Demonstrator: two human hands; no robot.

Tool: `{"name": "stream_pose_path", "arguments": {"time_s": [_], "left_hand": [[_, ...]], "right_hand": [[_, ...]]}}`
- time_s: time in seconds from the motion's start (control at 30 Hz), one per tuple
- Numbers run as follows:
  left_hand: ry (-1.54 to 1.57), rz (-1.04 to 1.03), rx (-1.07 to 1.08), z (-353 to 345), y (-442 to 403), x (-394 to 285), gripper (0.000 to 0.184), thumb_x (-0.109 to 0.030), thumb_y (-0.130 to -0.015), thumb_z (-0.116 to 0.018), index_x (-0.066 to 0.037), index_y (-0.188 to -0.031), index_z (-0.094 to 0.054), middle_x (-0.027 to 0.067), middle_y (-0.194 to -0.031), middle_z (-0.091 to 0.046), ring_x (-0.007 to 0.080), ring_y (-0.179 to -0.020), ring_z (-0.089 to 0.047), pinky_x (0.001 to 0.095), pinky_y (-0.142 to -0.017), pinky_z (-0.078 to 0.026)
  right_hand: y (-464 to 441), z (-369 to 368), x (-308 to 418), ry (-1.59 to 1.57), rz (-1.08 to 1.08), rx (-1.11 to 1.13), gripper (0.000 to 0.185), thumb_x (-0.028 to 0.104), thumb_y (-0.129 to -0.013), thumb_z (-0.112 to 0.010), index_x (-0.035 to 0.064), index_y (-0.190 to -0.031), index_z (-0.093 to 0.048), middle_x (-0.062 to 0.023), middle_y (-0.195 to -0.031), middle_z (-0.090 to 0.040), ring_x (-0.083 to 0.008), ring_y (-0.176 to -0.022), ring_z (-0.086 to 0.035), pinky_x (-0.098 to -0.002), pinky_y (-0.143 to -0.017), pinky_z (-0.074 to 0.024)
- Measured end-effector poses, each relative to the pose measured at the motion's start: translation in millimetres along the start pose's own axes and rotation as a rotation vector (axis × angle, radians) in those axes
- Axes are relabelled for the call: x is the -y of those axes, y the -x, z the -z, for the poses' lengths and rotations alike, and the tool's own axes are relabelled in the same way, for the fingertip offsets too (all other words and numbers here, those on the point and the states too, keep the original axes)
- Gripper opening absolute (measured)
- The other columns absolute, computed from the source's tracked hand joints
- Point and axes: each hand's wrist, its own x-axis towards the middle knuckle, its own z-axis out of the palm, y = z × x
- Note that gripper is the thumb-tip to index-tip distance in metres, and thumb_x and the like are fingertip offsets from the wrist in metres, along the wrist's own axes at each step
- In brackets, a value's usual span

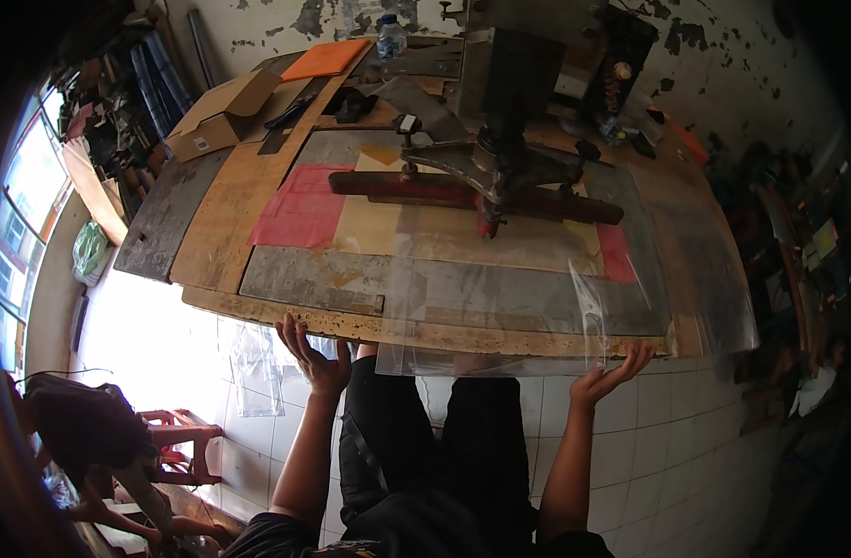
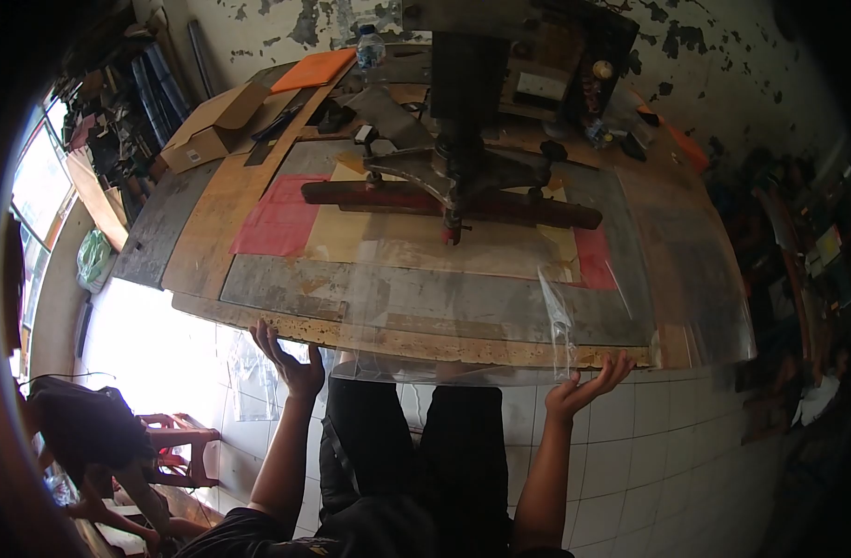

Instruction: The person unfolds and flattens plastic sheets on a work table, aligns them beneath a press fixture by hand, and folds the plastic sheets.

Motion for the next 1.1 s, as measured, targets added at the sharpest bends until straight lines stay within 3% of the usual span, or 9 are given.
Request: {"name": "stream_pose_path", "arguments": {"time_s": [0.13,0.23,0.3,0.6,0.67,1.1], "left_hand": [[-0.004,-0.005,-0.004,0,0,0,0.09,-0.024,-0.092,-0.073,-0.004,-0.163,-0.021,0.0288,-0.165,-0.027,0.0571,-0.155,-0.018,0.0703,-0.124,-0.017],[-0.005,-0.011,-0.011,0,-2,0,0.089,-0.025,-0.093,-0.073,-0.004,-0.163,-0.021,0.0285,-0.165,-0.028,0.0572,-0.154,-0.019,0.0703,-0.124,-0.018],[-0.004,-0.015,-0.015,1,-2,-1,0.089,-0.025,-0.093,-0.073,-0.004,-0.163,-0.022,0.0283,-0.165,-0.028,0.0574,-0.154,-0.02,0.0703,-0.124,-0.018],[0.011,-0.009,0.008,3,-1,-1,0.09,-0.021,-0.093,-0.072,-0.006,-0.164,-0.019,0.0268,-0.166,-0.028,0.0556,-0.156,-0.018,0.0686,-0.125,-0.016],[0.026,-0.006,-0.004,3,-1,-1,0.084,-0.022,-0.094,-0.072,-0.005,-0.161,-0.025,0.029,-0.165,-0.03,0.0577,-0.154,-0.021,0.0686,-0.123,-0.021],[0.072,0.033,0.109,43,-19,-22,0.079,-0.012,-0.091,-0.07,-0.006,-0.161,-0.033,0.0226,-0.166,-0.036,0.05,-0.157,-0.024,0.06,-0.126,-0.024]], "right_hand": [[1,0,-1,0.001,-0.002,-0.001,0.06,0.046,-0.113,-0.03,0.0015,-0.154,-0.034,-0.0266,-0.166,-0.028,-0.0512,-0.158,-0.016,-0.0708,-0.124,-0.0154],[1,0,-2,-0.013,-0.016,0.003,0.068,0.054,-0.112,-0.03,0.003,-0.157,-0.032,-0.023,-0.168,-0.026,-0.0481,-0.16,-0.013,-0.0694,-0.125,-0.0139],[1,0,-1,-0.003,-0.004,-0.003,0.061,0.046,-0.113,-0.031,0.0013,-0.154,-0.034,-0.026,-0.166,-0.028,-0.0509,-0.159,-0.016,-0.0705,-0.124,-0.0151],[0,3,4,-0.028,-0.02,0.011,0.061,0.045,-0.113,-0.033,0.0013,-0.157,-0.033,-0.0249,-0.167,-0.027,-0.051,-0.159,-0.014,-0.0694,-0.125,-0.0148],[-1,5,6,-0.028,-0.022,0.012,0.061,0.044,-0.113,-0.034,0.0012,-0.156,-0.033,-0.0249,-0.168,-0.027,-0.051,-0.159,-0.014,-0.0691,-0.125,-0.0149],[-6,15,15,-0.081,-0.033,0.039,0.056,0.037,-0.113,-0.04,0.0032,-0.157,-0.032,-0.0242,-0.168,-0.028,-0.0511,-0.159,-0.014,-0.0686,-0.124,-0.0176]]}}
